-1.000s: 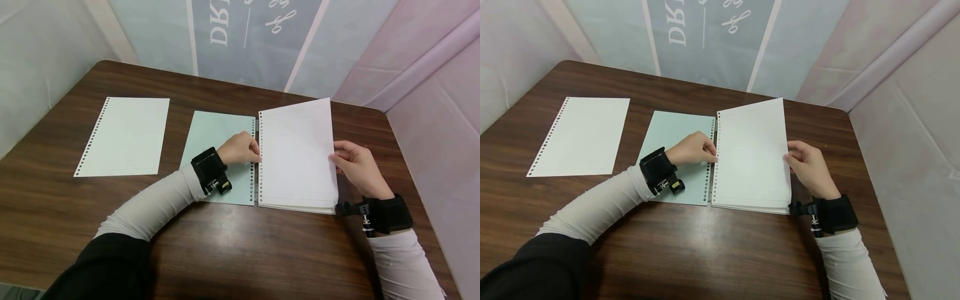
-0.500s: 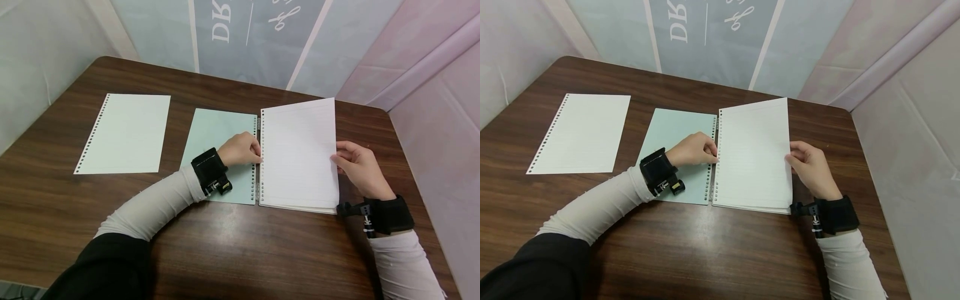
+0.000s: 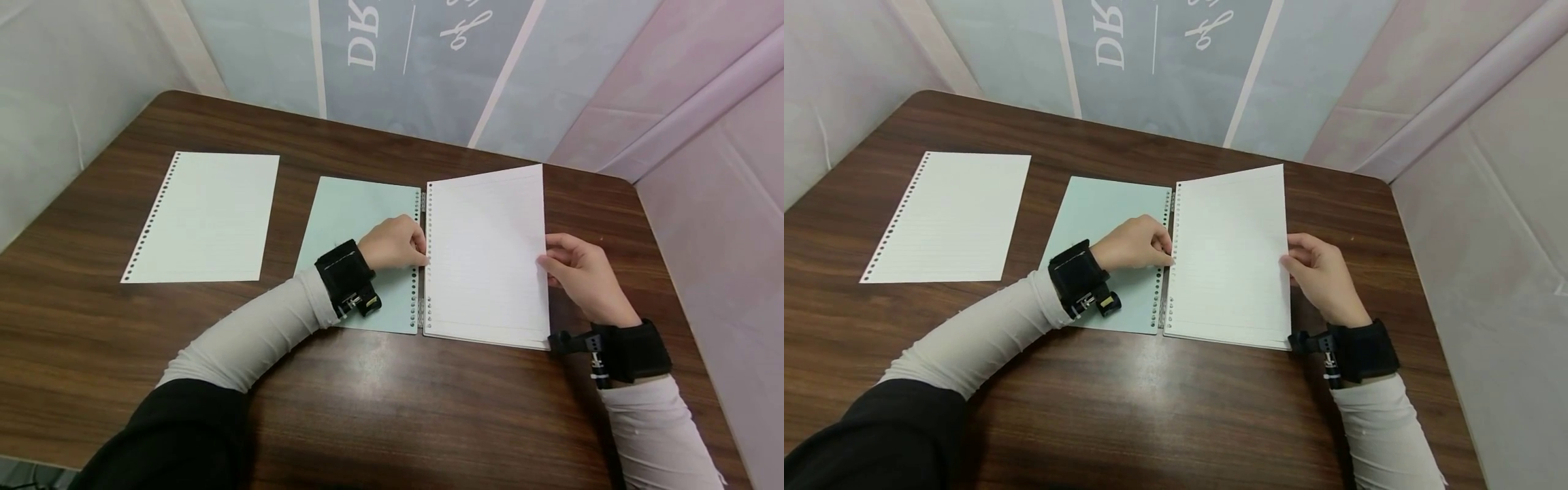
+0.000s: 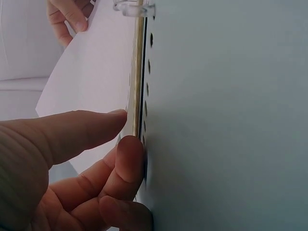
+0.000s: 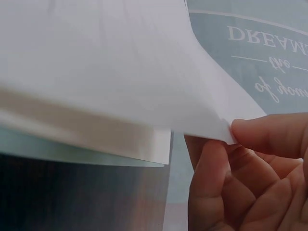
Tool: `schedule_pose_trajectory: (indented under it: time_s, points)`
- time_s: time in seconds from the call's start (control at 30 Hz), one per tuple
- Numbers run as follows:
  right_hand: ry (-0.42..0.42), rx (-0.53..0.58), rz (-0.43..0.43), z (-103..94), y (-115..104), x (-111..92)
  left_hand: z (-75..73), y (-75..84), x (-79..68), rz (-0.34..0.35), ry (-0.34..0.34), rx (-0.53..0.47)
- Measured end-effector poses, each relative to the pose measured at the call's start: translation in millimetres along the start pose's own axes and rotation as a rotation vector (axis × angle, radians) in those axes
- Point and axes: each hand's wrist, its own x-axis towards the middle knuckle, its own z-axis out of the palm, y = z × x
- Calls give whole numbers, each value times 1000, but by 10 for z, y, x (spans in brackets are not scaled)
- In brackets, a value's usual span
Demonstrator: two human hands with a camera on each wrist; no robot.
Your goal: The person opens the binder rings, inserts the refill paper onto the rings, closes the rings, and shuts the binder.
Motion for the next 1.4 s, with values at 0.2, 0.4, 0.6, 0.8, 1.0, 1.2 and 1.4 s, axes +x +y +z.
schedule_pose_trajectory:
  time_s: [0.2,0.4,0.6,0.8,1.0,1.2,1.4]
  points:
    - [-6,-10,16,15,20,-2,-3,13,13,10,-4,25]
    - [-12,-15,30,31,25,7,-7,0,55,-17,-3,53]
    - [-34,-27,33,41,33,23,-10,-5,75,-32,-3,64]
    - [-52,-21,54,41,62,19,4,3,88,-4,-2,80]
    - [-64,-21,70,46,70,16,9,24,74,2,-7,98]
    - [-89,-35,85,36,80,28,12,34,61,12,-5,95]
    - [-131,-51,104,35,83,43,21,22,65,13,-6,88]
